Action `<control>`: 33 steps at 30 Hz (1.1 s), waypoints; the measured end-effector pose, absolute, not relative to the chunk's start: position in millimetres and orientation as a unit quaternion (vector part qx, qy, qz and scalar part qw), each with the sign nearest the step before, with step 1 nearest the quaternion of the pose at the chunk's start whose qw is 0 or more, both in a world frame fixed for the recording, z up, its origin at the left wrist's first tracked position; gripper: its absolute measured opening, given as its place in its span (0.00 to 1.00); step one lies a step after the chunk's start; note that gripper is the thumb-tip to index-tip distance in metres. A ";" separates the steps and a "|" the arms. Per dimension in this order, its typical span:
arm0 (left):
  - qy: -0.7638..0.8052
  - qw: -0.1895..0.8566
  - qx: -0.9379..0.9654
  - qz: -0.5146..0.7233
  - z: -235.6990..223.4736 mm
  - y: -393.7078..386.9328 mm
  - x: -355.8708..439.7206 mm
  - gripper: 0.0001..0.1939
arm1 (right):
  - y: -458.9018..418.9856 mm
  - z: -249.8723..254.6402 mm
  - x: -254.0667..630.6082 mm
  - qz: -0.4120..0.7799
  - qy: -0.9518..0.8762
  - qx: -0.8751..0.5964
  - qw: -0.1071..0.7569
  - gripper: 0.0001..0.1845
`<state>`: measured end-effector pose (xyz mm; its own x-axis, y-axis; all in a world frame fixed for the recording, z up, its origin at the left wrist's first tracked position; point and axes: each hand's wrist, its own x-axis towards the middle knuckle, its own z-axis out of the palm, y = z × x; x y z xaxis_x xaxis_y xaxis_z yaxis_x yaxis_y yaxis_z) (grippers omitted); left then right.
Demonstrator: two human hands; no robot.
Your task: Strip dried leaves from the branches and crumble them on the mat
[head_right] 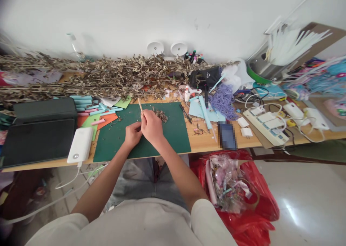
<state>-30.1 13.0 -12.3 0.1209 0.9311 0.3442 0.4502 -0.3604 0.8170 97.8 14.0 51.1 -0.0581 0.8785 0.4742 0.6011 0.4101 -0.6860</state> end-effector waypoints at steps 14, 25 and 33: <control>0.507 0.263 0.699 0.430 -17.1 14.5 -32.0 0.11 | 16.8 52.0 97.7 0.165 -0.711 -0.515 0.449 0.08; 0.495 0.270 0.703 0.434 -17.7 14.9 -32.3 0.10 | 16.3 53.9 97.0 0.148 -0.724 -0.528 0.419 0.09; 0.504 0.260 0.702 0.430 -19.0 15.5 -33.2 0.10 | 20.5 53.9 96.6 0.153 -0.733 -0.510 0.423 0.09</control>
